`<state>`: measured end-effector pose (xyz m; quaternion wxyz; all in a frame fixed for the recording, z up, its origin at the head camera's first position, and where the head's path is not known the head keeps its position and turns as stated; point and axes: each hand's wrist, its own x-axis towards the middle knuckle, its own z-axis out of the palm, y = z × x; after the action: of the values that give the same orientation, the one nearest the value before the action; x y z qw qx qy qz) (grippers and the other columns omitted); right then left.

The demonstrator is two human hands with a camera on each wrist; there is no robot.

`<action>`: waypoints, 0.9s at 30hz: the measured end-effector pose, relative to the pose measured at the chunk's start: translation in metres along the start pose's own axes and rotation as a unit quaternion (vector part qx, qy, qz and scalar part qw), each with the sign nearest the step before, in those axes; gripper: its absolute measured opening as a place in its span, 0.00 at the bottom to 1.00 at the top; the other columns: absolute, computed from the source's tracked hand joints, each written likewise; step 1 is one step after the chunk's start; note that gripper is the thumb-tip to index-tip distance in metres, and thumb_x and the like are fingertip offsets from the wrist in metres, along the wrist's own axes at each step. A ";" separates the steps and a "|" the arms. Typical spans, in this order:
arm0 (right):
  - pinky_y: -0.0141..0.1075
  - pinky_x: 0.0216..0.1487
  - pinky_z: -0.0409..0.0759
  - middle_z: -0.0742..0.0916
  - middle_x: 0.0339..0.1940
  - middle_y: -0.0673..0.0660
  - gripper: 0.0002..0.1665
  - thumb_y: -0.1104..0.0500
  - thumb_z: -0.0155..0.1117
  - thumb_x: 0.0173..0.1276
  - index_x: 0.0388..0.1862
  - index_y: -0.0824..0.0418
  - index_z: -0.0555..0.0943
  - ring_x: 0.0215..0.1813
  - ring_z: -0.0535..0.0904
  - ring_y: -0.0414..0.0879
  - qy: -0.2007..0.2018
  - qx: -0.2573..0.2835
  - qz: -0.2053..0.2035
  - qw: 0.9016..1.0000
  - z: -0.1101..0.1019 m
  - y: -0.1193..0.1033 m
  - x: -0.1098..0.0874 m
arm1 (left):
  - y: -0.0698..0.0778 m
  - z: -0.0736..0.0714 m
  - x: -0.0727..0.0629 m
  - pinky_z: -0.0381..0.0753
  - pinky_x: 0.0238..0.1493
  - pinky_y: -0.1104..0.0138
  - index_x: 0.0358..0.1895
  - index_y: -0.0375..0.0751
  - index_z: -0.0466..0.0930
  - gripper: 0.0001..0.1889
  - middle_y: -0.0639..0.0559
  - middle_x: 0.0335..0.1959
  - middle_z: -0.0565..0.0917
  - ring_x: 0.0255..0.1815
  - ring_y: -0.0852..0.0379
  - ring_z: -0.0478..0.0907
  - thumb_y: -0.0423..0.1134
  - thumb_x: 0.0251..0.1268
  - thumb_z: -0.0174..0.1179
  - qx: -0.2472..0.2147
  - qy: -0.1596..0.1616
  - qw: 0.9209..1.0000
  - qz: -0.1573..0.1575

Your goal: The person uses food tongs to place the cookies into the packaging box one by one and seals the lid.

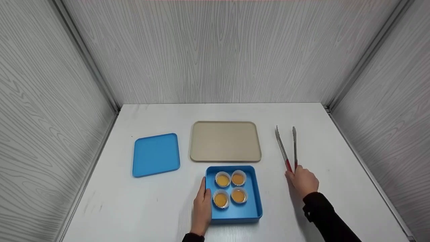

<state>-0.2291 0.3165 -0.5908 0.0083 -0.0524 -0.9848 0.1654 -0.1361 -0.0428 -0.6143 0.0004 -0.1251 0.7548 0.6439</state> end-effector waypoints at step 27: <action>0.44 0.18 0.70 0.77 0.18 0.59 0.25 0.45 0.55 0.80 0.33 0.65 0.70 0.20 0.73 0.53 0.022 0.015 -0.012 1.000 -0.009 0.004 -0.010 | -0.003 -0.001 0.002 0.53 0.80 0.46 0.83 0.43 0.52 0.29 0.48 0.82 0.58 0.83 0.47 0.51 0.42 0.85 0.41 -0.009 -0.002 1.000 -0.005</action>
<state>-0.2183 0.3221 -0.5832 0.0330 -0.0438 -0.9824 0.1784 -0.1372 -0.0442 -0.6171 0.0034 -0.1275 0.7482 0.6511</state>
